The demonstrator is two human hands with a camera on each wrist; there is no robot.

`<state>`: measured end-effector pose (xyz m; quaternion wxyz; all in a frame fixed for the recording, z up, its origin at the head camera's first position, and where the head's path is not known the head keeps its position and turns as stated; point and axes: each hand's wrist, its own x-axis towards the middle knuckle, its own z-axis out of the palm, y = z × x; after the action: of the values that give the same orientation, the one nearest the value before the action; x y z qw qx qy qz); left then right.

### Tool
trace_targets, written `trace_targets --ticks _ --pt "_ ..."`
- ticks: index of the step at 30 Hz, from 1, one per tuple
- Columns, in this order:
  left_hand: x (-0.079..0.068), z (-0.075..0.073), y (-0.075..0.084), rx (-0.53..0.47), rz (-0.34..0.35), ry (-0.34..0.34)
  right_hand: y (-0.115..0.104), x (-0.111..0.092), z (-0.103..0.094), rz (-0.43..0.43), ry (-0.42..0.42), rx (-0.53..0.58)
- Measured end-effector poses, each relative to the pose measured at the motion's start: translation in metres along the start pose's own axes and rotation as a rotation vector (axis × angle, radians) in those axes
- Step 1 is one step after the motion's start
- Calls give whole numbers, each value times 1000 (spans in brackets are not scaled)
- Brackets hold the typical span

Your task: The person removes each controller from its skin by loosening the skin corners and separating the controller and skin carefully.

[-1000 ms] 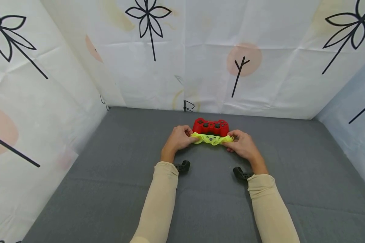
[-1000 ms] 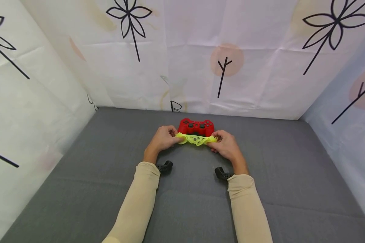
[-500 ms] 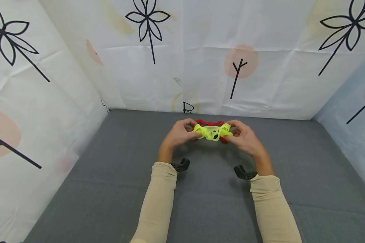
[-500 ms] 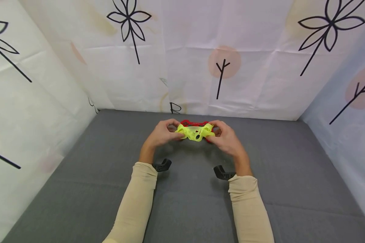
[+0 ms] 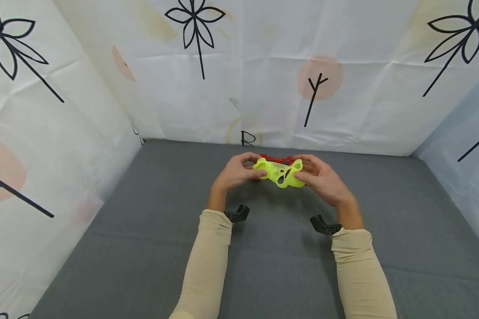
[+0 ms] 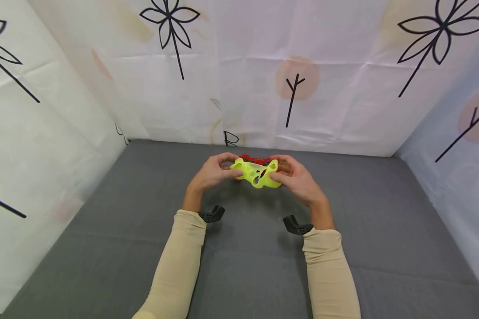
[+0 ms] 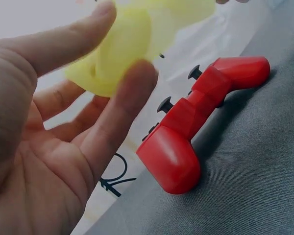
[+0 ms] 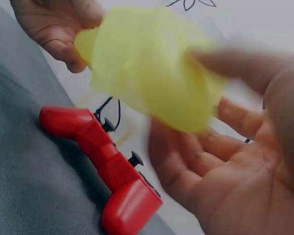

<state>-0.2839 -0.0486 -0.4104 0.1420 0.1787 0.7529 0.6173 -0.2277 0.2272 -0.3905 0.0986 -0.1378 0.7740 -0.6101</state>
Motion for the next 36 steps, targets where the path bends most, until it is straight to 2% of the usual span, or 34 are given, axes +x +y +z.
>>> trace_targets --ticks 4,11,17,21,29,33,36 --pt "0 -1 0 -32 20 5 0 0 -2 -4 29 -2" --pt "-2 -6 -1 -1 38 57 -1 -2 -6 -3 106 1" --pt "-1 -8 -1 7 35 39 1 -2 -8 -40 141 -38" --pt "0 -6 0 -8 23 22 2 -1 -8 -59 142 -102" --pt "2 -4 2 -49 14 0 -3 -1 -4 -45 135 -229" --pt "1 0 4 -19 3 -23 -4 1 -1 -21 108 -237" --pt "3 2 5 14 -10 -12 -3 1 0 2 73 -246"
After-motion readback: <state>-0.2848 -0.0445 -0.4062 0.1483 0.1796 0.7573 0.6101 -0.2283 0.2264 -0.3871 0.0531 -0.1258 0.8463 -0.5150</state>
